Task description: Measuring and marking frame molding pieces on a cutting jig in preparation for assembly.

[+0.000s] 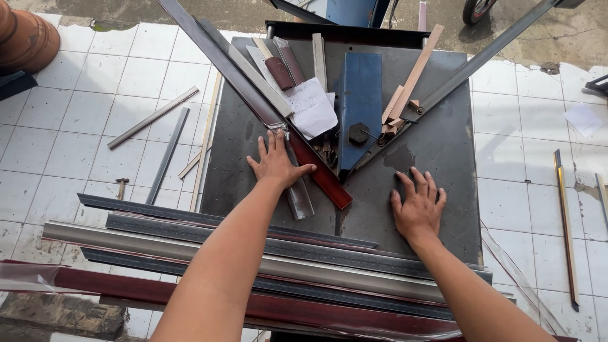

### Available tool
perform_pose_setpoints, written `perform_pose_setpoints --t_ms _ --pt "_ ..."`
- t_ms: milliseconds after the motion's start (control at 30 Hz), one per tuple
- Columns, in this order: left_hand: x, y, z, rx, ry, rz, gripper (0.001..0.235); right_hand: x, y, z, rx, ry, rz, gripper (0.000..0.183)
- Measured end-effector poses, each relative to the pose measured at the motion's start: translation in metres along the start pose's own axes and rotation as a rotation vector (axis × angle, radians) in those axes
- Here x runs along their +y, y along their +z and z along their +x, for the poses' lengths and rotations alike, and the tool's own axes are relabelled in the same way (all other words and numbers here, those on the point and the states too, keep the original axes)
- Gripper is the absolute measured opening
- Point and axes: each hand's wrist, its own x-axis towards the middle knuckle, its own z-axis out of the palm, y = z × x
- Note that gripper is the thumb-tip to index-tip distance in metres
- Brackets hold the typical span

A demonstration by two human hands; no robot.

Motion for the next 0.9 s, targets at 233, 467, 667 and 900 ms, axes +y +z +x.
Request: perform_pose_setpoints --t_ms 233,467,667,900 --pt "0.003 -0.003 -0.001 -0.022 -0.014 0.087 0.099 -0.005 -0.004 -0.001 -0.002 0.009 0.009 0.037" --pt "0.002 -0.004 -0.004 -0.029 -0.009 0.098 0.098 -0.003 -0.002 -0.004 -0.002 0.006 0.000 0.038" --pt "0.003 -0.007 0.000 -0.032 0.001 0.123 0.100 -0.005 -0.005 -0.001 -0.010 0.004 0.011 0.038" --pt "0.009 -0.014 0.008 -0.027 -0.002 0.181 0.099 0.001 0.006 0.015 0.048 -0.027 0.024 0.035"
